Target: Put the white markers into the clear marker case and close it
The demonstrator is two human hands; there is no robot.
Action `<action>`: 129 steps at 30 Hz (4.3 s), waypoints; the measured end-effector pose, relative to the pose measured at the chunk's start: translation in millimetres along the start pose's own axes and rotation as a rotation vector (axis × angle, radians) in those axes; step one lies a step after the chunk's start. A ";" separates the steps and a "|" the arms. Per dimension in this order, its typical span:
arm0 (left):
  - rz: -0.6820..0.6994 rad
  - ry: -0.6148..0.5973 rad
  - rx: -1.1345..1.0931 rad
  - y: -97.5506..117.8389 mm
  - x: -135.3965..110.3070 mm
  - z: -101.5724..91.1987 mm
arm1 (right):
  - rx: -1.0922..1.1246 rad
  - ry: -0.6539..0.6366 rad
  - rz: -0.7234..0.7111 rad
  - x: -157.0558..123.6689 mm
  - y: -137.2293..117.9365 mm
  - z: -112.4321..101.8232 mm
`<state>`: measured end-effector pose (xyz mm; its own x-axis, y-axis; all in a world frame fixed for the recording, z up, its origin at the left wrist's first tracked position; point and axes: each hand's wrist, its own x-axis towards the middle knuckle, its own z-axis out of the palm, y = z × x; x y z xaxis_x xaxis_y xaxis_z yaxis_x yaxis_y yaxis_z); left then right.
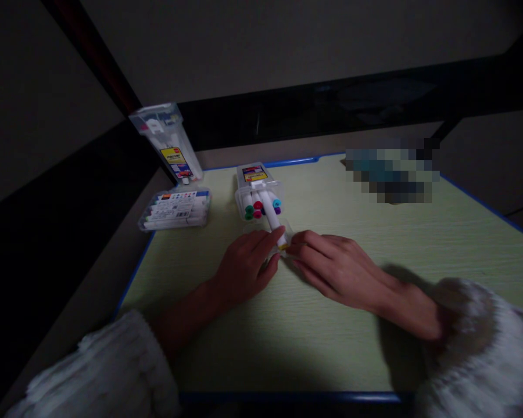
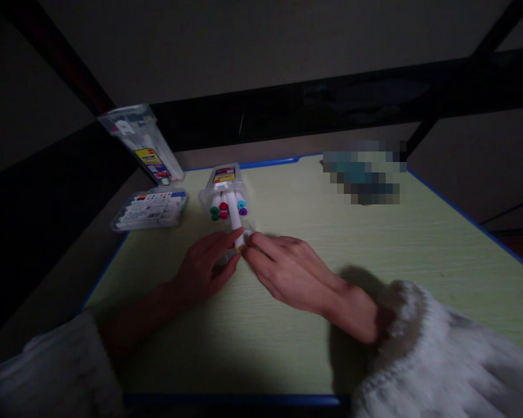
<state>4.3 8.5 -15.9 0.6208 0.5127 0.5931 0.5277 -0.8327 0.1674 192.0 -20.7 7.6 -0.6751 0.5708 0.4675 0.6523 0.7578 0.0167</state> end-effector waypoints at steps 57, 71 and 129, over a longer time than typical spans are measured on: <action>-0.060 -0.075 0.033 1.7 1.3 0.1 | 0.059 -0.106 0.045 -1.0 0.1 2.5; -0.067 -0.106 0.020 1.7 1.8 -0.8 | 0.058 -0.095 0.042 0.3 -0.1 1.7; -0.083 -0.146 0.008 1.8 1.6 -0.8 | 0.115 -0.129 0.118 -1.8 0.0 2.4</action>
<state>5.8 7.6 -14.0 0.6521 0.6054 0.4563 0.5853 -0.7846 0.2046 192.4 -21.0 4.6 -0.6399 0.6875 0.3432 0.6904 0.7105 -0.1360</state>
